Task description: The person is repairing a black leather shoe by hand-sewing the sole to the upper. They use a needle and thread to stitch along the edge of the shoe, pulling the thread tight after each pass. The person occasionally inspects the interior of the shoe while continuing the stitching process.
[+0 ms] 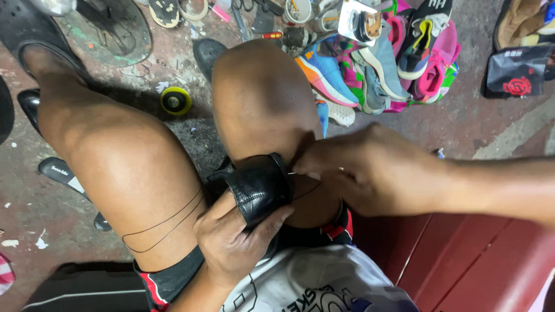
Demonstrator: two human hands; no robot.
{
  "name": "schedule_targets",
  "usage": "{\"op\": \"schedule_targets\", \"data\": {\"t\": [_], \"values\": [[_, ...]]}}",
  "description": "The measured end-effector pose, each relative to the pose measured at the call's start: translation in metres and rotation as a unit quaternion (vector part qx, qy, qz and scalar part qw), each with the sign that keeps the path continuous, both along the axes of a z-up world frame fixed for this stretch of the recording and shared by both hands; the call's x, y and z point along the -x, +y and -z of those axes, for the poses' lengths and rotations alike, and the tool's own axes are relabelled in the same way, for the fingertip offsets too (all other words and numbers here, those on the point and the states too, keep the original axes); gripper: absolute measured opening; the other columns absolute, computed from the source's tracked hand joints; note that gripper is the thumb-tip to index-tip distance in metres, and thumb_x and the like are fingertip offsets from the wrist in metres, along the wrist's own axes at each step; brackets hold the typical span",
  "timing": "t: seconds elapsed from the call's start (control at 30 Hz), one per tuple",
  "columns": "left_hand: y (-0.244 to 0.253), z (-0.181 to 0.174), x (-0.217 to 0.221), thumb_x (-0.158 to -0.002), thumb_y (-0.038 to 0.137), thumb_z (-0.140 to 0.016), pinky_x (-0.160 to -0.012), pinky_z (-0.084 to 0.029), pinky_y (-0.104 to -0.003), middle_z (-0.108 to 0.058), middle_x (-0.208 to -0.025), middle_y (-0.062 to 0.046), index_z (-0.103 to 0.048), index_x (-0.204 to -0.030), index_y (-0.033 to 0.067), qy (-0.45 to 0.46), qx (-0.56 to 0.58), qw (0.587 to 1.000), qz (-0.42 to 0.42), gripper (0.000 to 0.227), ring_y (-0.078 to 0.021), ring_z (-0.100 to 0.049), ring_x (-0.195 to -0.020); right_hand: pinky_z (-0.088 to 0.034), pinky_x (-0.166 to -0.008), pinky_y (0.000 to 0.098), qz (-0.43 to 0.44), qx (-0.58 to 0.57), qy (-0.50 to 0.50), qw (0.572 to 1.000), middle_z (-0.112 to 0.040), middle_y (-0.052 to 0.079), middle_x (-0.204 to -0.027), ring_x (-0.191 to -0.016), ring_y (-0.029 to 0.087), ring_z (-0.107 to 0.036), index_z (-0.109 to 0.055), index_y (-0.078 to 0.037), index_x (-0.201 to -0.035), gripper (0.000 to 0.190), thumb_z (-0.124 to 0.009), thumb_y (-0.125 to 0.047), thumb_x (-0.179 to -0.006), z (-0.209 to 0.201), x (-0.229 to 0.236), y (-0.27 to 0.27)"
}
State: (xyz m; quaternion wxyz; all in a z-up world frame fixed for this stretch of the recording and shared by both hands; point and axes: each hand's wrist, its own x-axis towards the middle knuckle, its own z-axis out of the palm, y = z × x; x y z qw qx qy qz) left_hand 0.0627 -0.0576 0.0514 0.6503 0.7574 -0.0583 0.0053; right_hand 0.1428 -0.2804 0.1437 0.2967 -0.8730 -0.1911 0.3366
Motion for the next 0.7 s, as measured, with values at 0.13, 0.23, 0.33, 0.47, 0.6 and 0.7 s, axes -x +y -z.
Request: {"op": "schedule_targets", "data": {"t": [0.13, 0.23, 0.33, 0.47, 0.6, 0.7], "values": [[0.005, 0.001, -0.004, -0.075, 0.011, -0.09, -0.075, -0.06, -0.03, -0.075, -0.097, -0.011, -0.075, -0.095, 0.0021, 0.013, 0.013, 1.0, 0.0, 0.027, -0.0221, -0.076, -0.082, -0.058, -0.067, 0.0356, -0.007, -0.1, 0.079, 0.992, -0.074, 0.005, -0.091, -0.08, 0.019, -0.075, -0.068, -0.01, -0.117, 0.033, -0.063, 0.003, -0.088, 0.0, -0.017, 0.002], [0.012, 0.005, -0.004, -0.076, 0.009, -0.089, -0.075, -0.059, -0.029, -0.075, -0.094, -0.009, -0.075, -0.094, 0.0024, 0.042, 0.046, 0.998, 0.026, 0.024, -0.02, -0.075, -0.082, -0.06, -0.07, 0.0347, -0.023, -0.084, 0.085, 0.993, -0.072, 0.005, -0.085, -0.079, 0.018, -0.075, -0.067, -0.011, -0.124, 0.046, -0.059, 0.006, -0.082, 0.001, -0.014, 0.002], [0.017, 0.012, 0.003, -0.074, 0.011, -0.089, -0.074, -0.059, -0.028, -0.076, -0.095, -0.009, -0.076, -0.096, 0.0018, 0.053, 0.054, 0.996, 0.04, 0.028, -0.019, -0.075, -0.082, -0.06, -0.07, 0.0343, -0.016, -0.108, 0.091, 0.99, -0.073, 0.006, -0.087, -0.079, 0.018, -0.074, -0.066, -0.012, -0.129, 0.05, -0.059, 0.005, -0.083, 0.006, -0.007, 0.002], [0.024, 0.02, 0.004, -0.078, 0.015, -0.088, -0.078, -0.058, -0.03, -0.076, -0.098, -0.008, -0.077, -0.097, 0.0021, 0.059, 0.062, 0.995, 0.05, 0.026, -0.0189, -0.075, -0.086, -0.058, -0.076, 0.0325, 0.023, -0.146, 0.168, 0.975, -0.074, 0.002, -0.091, -0.083, 0.014, -0.073, -0.067, -0.013, -0.131, 0.035, -0.057, -0.006, -0.098, 0.021, 0.0, -0.002], [0.024, 0.029, 0.009, -0.081, 0.022, -0.087, -0.083, -0.057, -0.031, -0.076, -0.101, -0.009, -0.076, -0.1, 0.0008, 0.064, 0.086, 0.993, 0.05, 0.03, -0.019, -0.073, -0.091, -0.056, -0.075, 0.0315, 0.042, -0.117, 0.267, 0.956, -0.066, 0.002, -0.079, -0.076, 0.013, -0.064, -0.068, -0.015, -0.13, 0.035, -0.051, -0.013, -0.099, 0.029, 0.0, -0.012], [0.025, 0.034, 0.012, -0.082, 0.028, -0.087, -0.084, -0.056, -0.031, -0.075, -0.101, -0.008, -0.076, -0.1, 0.0007, 0.071, 0.101, 0.992, 0.035, 0.034, -0.0188, -0.072, -0.092, -0.052, -0.076, 0.032, -0.008, -0.19, 0.285, 0.94, -0.057, 0.003, -0.082, -0.078, 0.014, -0.057, -0.066, -0.012, -0.137, 0.039, -0.048, -0.012, -0.102, 0.036, -0.011, -0.013]]}}
